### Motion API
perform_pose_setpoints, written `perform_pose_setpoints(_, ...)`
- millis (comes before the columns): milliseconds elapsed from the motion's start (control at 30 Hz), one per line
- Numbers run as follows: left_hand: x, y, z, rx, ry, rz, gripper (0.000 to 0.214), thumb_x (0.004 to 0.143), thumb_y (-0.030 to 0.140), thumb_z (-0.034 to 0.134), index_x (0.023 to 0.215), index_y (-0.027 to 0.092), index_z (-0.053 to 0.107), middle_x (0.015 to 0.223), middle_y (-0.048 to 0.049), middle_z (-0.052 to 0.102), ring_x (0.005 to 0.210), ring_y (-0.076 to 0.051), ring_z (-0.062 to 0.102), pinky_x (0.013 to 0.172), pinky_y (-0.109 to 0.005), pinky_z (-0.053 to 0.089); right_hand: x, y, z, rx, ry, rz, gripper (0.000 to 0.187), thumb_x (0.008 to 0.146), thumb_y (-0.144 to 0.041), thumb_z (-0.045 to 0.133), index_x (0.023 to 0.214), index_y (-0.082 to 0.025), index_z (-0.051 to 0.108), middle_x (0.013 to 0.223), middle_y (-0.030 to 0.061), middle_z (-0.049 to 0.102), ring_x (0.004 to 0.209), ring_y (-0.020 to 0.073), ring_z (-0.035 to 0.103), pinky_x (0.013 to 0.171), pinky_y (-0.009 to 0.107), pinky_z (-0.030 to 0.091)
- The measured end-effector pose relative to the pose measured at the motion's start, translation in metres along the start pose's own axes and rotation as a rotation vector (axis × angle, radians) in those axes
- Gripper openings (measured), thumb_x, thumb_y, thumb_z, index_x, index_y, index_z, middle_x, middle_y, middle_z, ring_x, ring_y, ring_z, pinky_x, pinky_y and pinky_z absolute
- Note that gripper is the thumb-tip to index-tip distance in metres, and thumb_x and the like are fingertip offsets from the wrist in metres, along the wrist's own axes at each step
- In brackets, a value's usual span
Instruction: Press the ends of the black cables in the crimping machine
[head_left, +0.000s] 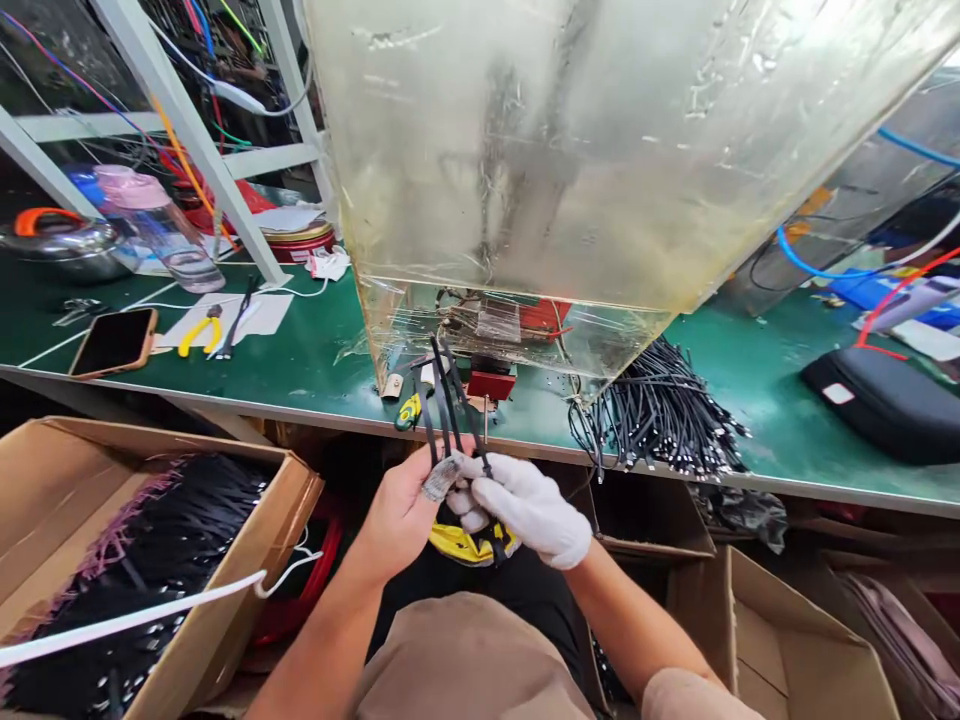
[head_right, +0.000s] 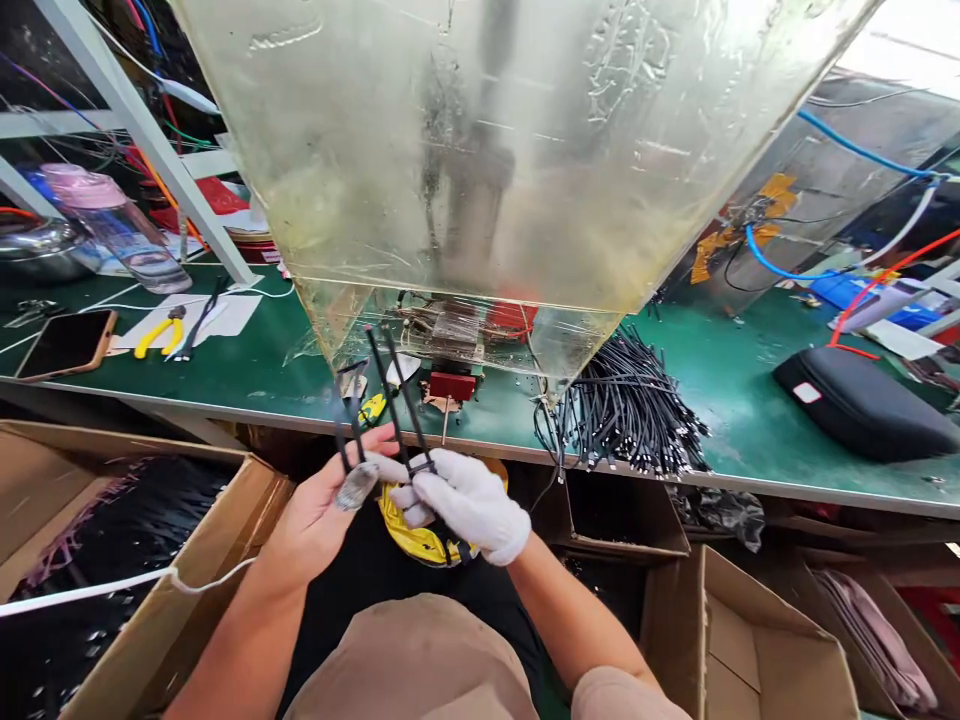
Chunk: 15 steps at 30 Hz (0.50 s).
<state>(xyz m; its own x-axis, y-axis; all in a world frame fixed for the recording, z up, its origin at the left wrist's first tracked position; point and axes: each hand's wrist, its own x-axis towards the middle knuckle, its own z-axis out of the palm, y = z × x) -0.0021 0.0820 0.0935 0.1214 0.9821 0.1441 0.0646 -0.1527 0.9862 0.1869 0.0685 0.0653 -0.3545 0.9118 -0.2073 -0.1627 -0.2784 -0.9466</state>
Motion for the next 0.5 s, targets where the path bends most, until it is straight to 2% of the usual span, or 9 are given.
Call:
perform_pose_setpoints(100, 0.012, -0.012, 0.010, 0.060, -0.125, 0.045, 0.038, 0.091, 0.053, 0.062, 0.091, 0.020, 0.081, 0.088, -0.0093, 0.081, 0.082, -0.027, 0.075, 0.077, -0.034, 0.060, -0.005, -0.005, 0.005, -0.103, -0.100, 0.063, 0.033, 0.078, -0.048, 0.084, 0.094, -0.022, 0.072, 0.083, 0.0009, 0.071, 0.067, 0.0150, 0.064, 0.069, 0.030, 0.054)
perform_pose_setpoints(133, 0.013, -0.015, 0.011, 0.058, -0.121, 0.066, 0.037, 0.093, 0.051, 0.060, 0.092, 0.020, 0.080, 0.088, -0.0088, 0.081, 0.082, -0.026, 0.075, 0.080, -0.033, 0.060, -0.007, -0.004, 0.002, -0.103, -0.113, 0.088, 0.037, 0.076, -0.050, 0.085, 0.094, -0.020, 0.073, 0.081, 0.0016, 0.072, 0.066, 0.0147, 0.064, 0.066, 0.030, 0.053)
perform_pose_setpoints(233, 0.009, -0.021, 0.007, 0.006, -0.094, 0.102, 0.032, 0.098, 0.044, 0.058, 0.100, 0.020, 0.079, 0.107, -0.0099, 0.081, 0.104, -0.027, 0.074, 0.099, -0.036, 0.056, -0.009, 0.008, -0.015, 0.051, -0.059, 0.129, 0.052, 0.073, -0.059, 0.086, 0.099, -0.016, 0.073, 0.083, 0.0066, 0.074, 0.063, 0.0143, 0.065, 0.064, 0.029, 0.054)
perform_pose_setpoints(300, 0.001, -0.020, 0.000, -0.063, -0.069, 0.084, 0.031, 0.099, 0.044, 0.059, 0.104, 0.020, 0.079, 0.114, -0.0110, 0.080, 0.109, -0.028, 0.073, 0.102, -0.040, 0.056, -0.009, 0.026, -0.028, 0.220, -0.009, 0.135, 0.059, 0.072, -0.058, 0.089, 0.107, -0.015, 0.072, 0.090, 0.0090, 0.075, 0.068, 0.0157, 0.068, 0.069, 0.032, 0.057)
perform_pose_setpoints(400, -0.014, -0.012, -0.010, -0.166, 0.045, 0.029, 0.035, 0.092, 0.052, 0.068, 0.096, 0.019, 0.080, 0.102, -0.0123, 0.081, 0.094, -0.029, 0.076, 0.085, -0.040, 0.063, -0.008, 0.057, -0.042, 0.440, -0.005, 0.182, 0.062, 0.070, -0.052, 0.093, 0.113, -0.015, 0.068, 0.096, 0.0083, 0.073, 0.072, 0.0172, 0.070, 0.073, 0.037, 0.060)
perform_pose_setpoints(500, -0.027, -0.004, -0.013, -0.208, 0.204, 0.065, 0.039, 0.083, 0.057, 0.077, 0.083, 0.018, 0.079, 0.084, -0.0110, 0.079, 0.076, -0.027, 0.074, 0.066, -0.036, 0.063, -0.002, 0.074, -0.045, 0.506, -0.028, 0.226, 0.059, 0.074, -0.049, 0.092, 0.115, -0.016, 0.065, 0.094, 0.0066, 0.070, 0.068, 0.0145, 0.067, 0.068, 0.033, 0.058)
